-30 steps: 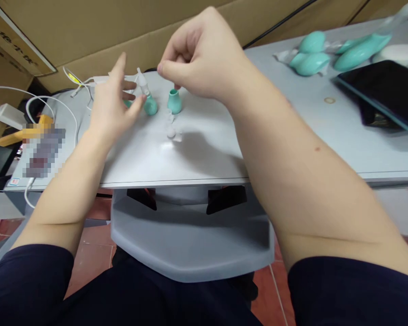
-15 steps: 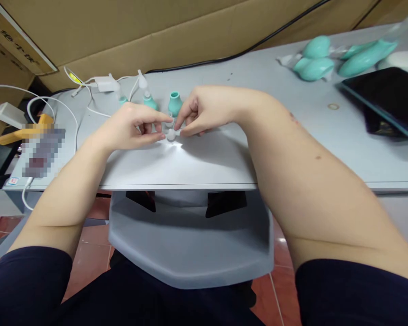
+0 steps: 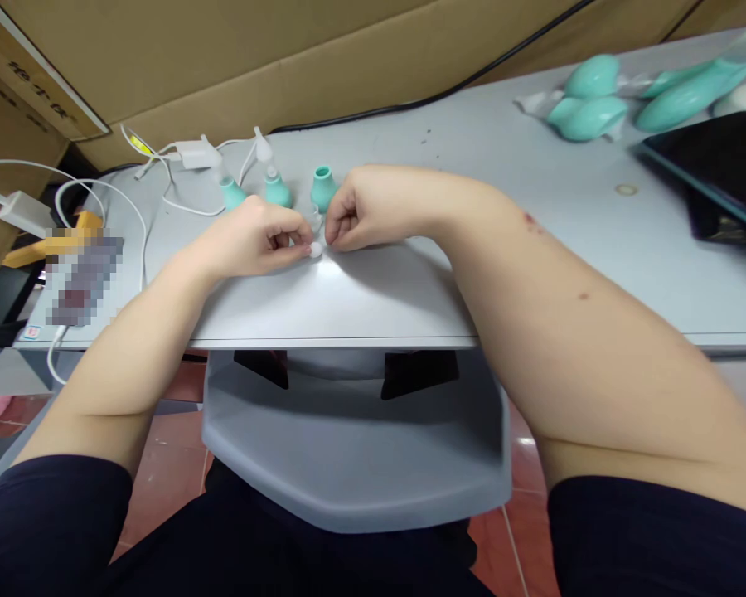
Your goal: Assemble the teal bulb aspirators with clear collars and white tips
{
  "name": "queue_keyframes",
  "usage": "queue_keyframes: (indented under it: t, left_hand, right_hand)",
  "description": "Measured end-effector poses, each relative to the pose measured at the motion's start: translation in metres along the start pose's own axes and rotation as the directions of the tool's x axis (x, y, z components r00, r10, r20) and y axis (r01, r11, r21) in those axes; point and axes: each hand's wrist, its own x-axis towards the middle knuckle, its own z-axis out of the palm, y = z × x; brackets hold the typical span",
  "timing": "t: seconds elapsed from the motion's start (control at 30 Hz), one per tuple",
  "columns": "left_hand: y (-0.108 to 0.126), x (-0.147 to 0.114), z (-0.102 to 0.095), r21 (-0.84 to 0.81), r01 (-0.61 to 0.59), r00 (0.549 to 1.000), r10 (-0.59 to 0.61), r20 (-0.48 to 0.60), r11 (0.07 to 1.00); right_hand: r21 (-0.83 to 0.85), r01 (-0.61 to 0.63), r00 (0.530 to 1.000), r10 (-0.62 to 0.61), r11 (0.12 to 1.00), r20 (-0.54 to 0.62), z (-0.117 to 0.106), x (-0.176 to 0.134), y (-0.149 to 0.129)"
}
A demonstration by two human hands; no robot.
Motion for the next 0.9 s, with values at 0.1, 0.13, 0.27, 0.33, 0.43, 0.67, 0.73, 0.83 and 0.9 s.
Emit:
queue_keyframes:
  t: [0.1,0.13,0.27,0.33,0.43,0.67,0.73,0.83,0.9]
  left_hand:
    - [0.001,-0.002,-0.004,-0.061,0.032,0.999,-0.032,-0.004,0.998]
    - [0.001,-0.004,-0.005,-0.093,0.061,0.998,-0.062,-0.003,0.994]
    - [-0.003,-0.01,-0.014,-0.237,0.153,0.984,-0.17,-0.051,0.959]
    - [-0.008,-0.012,-0.016,-0.286,0.172,0.976,-0.202,-0.078,0.943]
    - [-0.019,-0.01,-0.016,-0.363,0.168,0.965,-0.228,-0.13,0.917]
    - [-0.044,-0.001,-0.004,-0.553,0.09,0.916,-0.287,-0.281,0.828]
    - [-0.047,-0.001,-0.002,-0.538,0.082,0.91,-0.283,-0.303,0.839]
    - [-0.045,-0.003,-0.001,-0.505,0.079,0.904,-0.275,-0.328,0.86]
    - [-0.044,-0.003,0.0,-0.513,0.053,0.902,-0.261,-0.344,0.857]
  right_hand:
    - [-0.022,-0.011,1.0,0.011,1.0,-0.001,0.001,-0.001,-0.002]
    - [-0.026,-0.019,1.0,0.019,0.999,0.001,0.001,-0.001,-0.004]
    - [0.053,-0.037,0.998,0.034,0.998,0.045,0.001,-0.005,-0.009]
    - [0.175,-0.005,1.0,0.003,0.985,0.013,0.001,-0.007,-0.01]
    - [0.393,0.132,0.985,-0.074,0.91,-0.159,0.003,-0.008,-0.009]
    - [0.611,0.465,0.867,-0.187,0.641,-0.463,0.017,0.002,-0.009]
    - [0.629,0.499,0.845,-0.173,0.596,-0.506,0.021,0.006,-0.011]
    - [0.622,0.538,0.817,-0.168,0.569,-0.552,0.026,0.011,-0.012]
    - [0.622,0.567,0.801,-0.187,0.539,-0.568,0.028,0.014,-0.011]
